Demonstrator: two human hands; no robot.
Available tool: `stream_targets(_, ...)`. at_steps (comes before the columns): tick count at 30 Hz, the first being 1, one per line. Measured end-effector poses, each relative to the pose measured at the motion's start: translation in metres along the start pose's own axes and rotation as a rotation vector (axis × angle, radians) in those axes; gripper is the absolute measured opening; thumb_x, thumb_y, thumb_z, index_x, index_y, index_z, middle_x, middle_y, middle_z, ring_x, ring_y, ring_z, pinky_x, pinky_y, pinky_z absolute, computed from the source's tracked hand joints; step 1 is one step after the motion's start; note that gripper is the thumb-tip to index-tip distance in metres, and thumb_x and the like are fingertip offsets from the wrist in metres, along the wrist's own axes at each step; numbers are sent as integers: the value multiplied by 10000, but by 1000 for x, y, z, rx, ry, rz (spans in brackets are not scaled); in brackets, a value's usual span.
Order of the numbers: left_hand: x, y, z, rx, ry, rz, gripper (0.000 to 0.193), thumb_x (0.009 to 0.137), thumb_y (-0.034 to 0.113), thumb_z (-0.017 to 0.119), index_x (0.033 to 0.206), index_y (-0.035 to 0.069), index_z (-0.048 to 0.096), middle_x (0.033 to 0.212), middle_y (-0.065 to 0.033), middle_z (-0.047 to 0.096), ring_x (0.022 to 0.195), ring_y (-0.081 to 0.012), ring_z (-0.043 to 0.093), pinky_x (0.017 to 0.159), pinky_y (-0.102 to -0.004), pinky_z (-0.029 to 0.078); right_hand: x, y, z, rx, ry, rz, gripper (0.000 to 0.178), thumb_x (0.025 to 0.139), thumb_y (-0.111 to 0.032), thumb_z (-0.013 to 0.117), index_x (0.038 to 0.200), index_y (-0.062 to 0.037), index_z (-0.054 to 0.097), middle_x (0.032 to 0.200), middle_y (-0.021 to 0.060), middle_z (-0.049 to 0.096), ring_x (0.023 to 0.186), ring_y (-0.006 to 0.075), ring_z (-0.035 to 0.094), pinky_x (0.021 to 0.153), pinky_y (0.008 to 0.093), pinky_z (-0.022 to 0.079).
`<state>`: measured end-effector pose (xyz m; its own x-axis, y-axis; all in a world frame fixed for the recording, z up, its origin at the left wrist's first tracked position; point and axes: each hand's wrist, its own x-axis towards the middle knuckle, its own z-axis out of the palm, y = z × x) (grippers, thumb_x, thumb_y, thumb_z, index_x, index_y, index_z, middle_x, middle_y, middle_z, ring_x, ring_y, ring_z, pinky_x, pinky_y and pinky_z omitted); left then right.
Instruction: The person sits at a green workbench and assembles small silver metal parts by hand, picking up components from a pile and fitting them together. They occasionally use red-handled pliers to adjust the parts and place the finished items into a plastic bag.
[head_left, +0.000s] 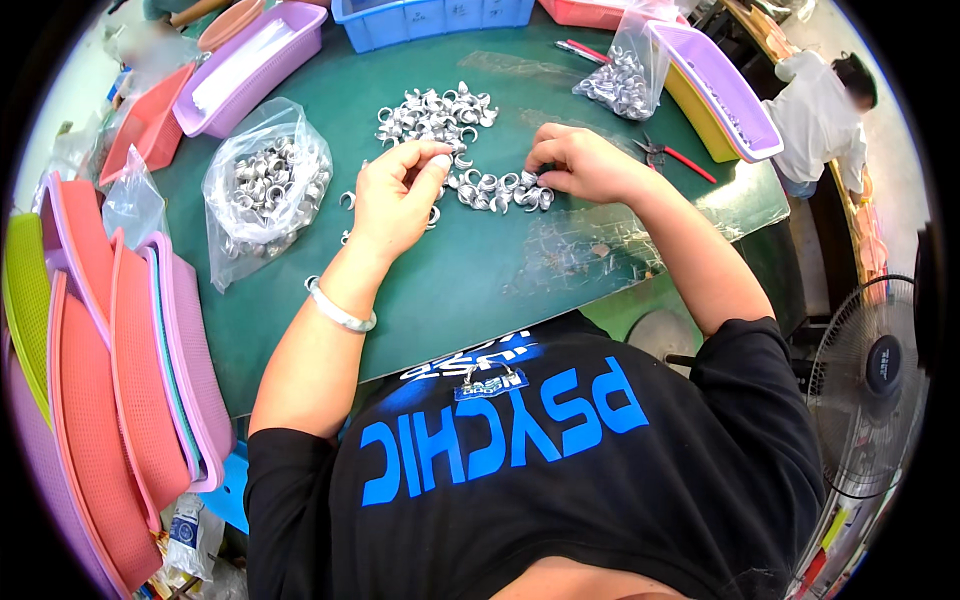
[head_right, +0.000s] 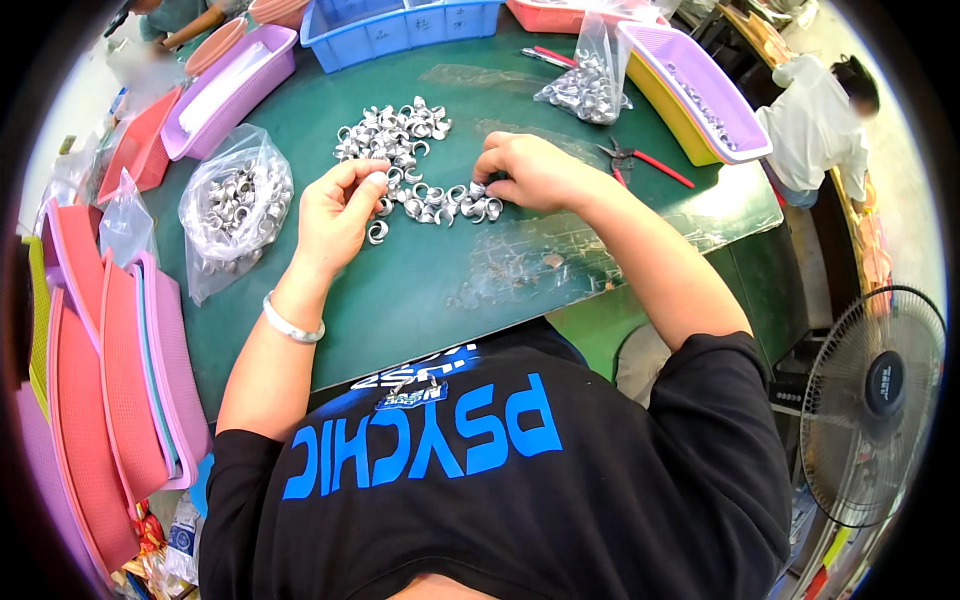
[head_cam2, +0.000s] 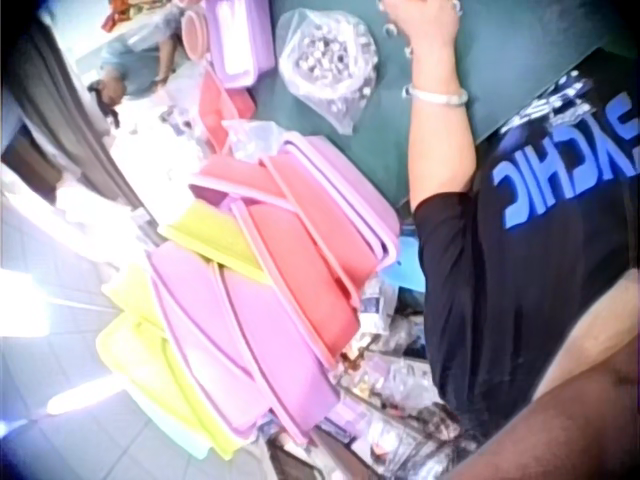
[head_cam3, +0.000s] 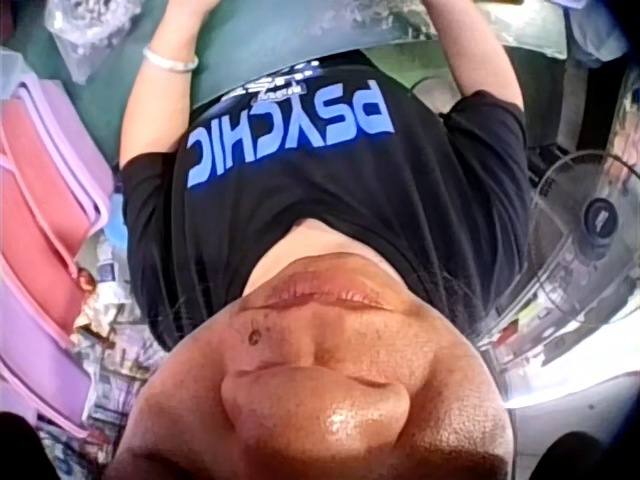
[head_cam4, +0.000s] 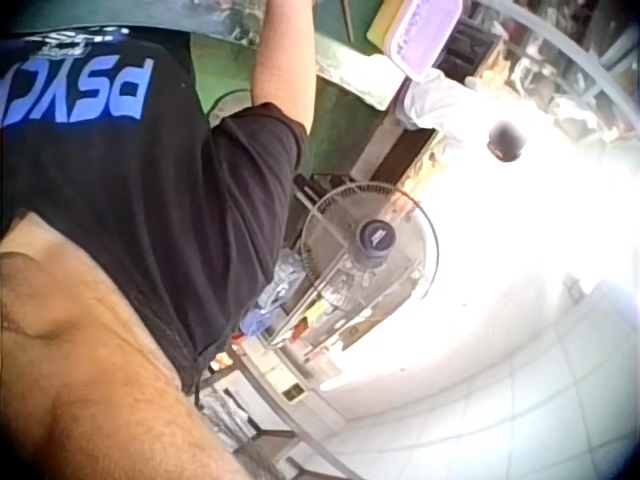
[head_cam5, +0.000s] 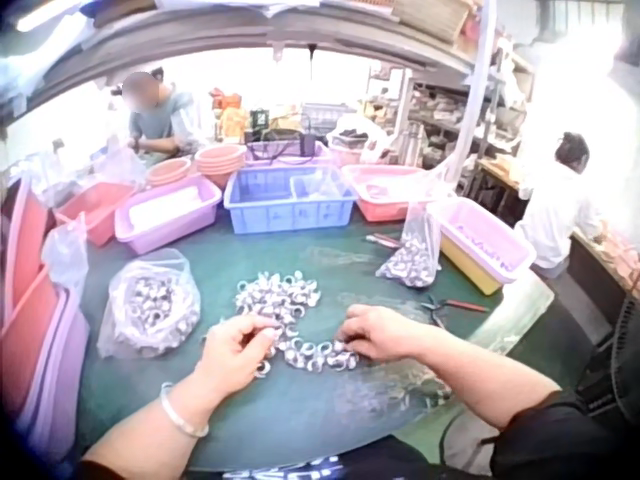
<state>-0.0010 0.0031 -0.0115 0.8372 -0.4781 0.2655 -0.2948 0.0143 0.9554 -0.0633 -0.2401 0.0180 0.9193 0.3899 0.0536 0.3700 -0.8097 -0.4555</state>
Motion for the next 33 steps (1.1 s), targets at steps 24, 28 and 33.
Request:
stream_targets(24,-2,11,-3,-400,-39,-138,170,839,95,569,985,16,605,810,-13,585,664,-68,529,590,-201,438,63,-47,21,1161,229,-3,355,814,-52,578,1157,-19,491,1044,60,580,942,115,545,790,250,437)
stream_targets(28,0,15,-7,-443,-34,-174,159,842,119,575,960,19,609,776,-19,597,651,-77,542,579,-215,437,70,-50,32,1228,321,-89,326,823,-28,570,1139,13,503,1038,91,578,934,150,563,834,278,448)
stream_targets(33,-1,11,-5,-436,-47,-204,135,847,137,577,916,28,617,754,-12,596,637,-77,542,561,-210,430,67,-48,38,1195,328,-98,313,821,-11,562,1128,17,512,1024,87,583,907,140,569,801,271,467)
